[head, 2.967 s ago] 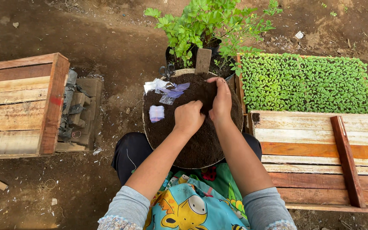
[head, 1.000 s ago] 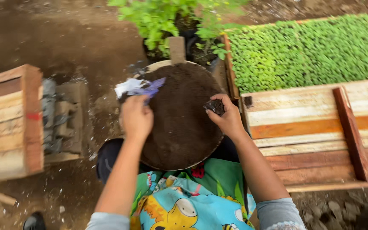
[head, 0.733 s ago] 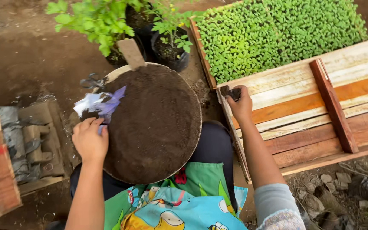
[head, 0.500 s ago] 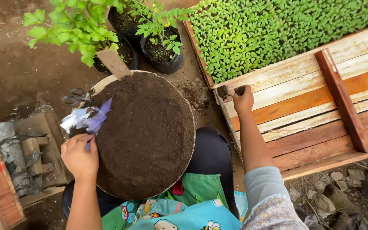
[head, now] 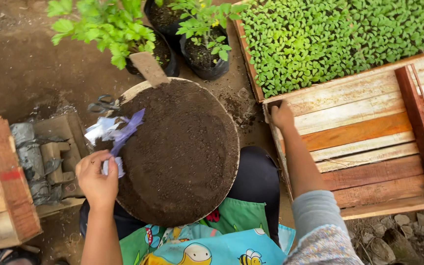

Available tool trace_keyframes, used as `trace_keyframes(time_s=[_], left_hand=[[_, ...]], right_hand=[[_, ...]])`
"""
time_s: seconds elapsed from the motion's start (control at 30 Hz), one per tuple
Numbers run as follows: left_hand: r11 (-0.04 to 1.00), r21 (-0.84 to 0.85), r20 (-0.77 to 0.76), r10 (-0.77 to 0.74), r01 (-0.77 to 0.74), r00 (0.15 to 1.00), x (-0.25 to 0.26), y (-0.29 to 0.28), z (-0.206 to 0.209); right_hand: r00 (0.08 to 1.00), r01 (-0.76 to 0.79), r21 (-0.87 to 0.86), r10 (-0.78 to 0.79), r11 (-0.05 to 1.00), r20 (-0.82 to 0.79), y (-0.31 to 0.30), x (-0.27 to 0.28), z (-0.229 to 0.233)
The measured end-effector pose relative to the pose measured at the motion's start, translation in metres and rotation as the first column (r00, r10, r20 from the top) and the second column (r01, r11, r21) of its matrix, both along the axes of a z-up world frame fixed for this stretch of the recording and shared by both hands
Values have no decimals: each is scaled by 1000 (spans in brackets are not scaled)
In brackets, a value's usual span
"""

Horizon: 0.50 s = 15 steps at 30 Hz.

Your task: The person sits and repeatedly scoops soil from a round tray, mixes it with small items from packets, and rolls the mixture into compact balls. They place each finished soil ball into a wooden seedling tray to the right.

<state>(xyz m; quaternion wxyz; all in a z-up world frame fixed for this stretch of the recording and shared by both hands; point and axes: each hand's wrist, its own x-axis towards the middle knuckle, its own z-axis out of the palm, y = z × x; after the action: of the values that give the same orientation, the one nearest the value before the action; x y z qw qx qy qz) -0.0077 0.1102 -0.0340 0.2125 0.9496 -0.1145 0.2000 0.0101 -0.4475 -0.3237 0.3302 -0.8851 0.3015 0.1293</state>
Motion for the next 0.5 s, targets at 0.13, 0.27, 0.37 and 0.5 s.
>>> trace_keyframes(time_s=[0.13, 0.27, 0.37, 0.5], left_hand=[[991, -134, -13, 17, -18, 1000, -10, -27, 40], [949, -314, -66, -45, 22, 997, -25, -48, 70], [938, -320, -57, -157, 131, 986, -33, -52, 78], [960, -119, -101, -267, 255, 958, -49, -51, 88]], right_hand=[[996, -85, -71, 85, 994, 3, 34, 11, 121], [661, -431, -69, 366, 900, 655, 145, 1, 292], [360, -696, -119, 487, 708, 796, 219, -16, 352], [281, -907, 2, 601, 422, 748, 290, -35, 402]])
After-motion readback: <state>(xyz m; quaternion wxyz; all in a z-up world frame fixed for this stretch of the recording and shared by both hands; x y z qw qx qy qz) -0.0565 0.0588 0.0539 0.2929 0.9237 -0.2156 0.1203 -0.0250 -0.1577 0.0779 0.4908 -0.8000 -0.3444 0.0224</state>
